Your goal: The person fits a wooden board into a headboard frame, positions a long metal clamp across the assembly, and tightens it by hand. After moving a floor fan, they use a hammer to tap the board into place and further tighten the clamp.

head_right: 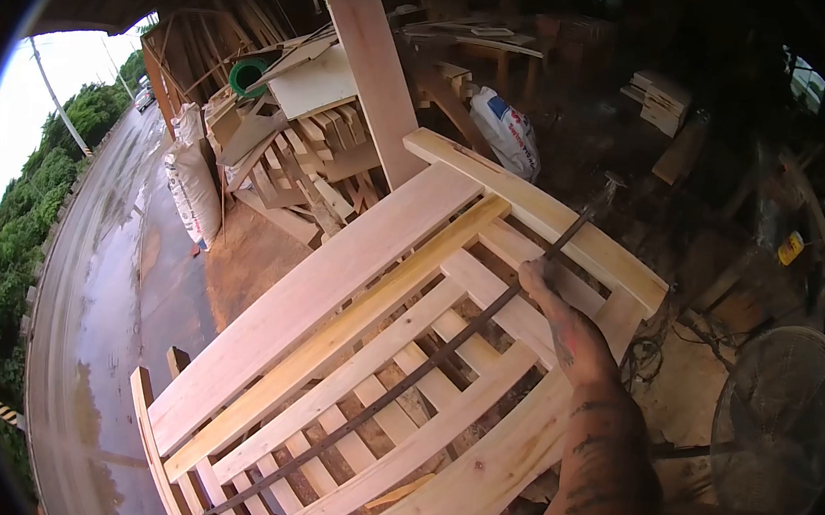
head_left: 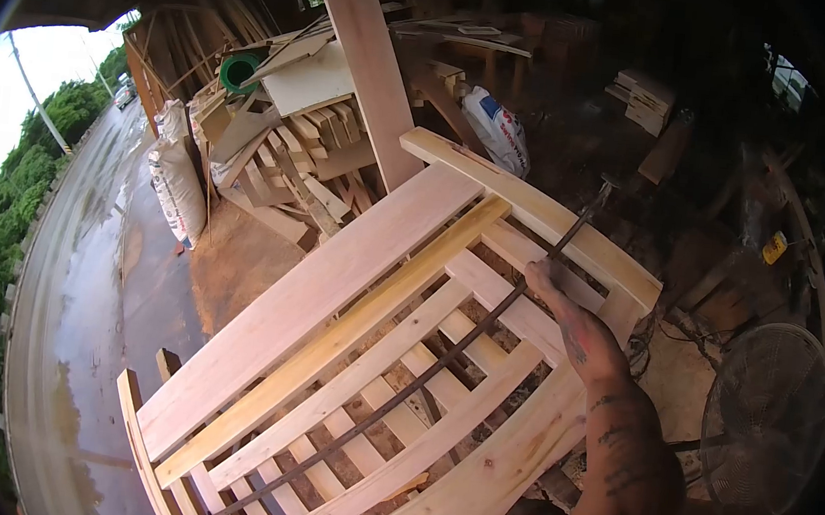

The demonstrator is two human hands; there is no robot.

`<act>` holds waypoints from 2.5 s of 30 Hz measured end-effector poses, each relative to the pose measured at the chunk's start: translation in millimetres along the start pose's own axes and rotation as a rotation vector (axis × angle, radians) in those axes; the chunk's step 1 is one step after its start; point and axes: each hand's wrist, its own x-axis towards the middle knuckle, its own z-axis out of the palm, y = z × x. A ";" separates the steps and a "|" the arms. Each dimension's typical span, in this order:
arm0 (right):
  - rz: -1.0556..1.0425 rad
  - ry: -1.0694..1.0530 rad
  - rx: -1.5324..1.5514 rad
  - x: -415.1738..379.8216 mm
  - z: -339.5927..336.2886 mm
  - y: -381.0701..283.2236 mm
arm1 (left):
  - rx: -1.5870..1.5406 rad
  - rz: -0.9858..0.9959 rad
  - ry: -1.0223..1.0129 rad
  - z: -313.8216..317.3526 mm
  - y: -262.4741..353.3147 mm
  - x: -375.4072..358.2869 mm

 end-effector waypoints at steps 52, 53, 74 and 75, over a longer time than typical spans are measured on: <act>0.699 0.798 0.078 -608.1 -98.9 474.3 | -0.614 0.719 0.312 -95.0 215.0 -348.4; 0.733 0.711 0.117 -608.0 -101.3 478.0 | -0.740 0.766 0.226 -108.2 247.2 -382.7; 1.462 1.369 0.771 -751.4 45.2 445.4 | -1.563 1.578 -1.678 -304.3 541.5 -940.4; 1.441 1.392 0.744 -751.3 50.7 445.3 | -1.586 1.474 -1.783 -299.2 544.8 -957.4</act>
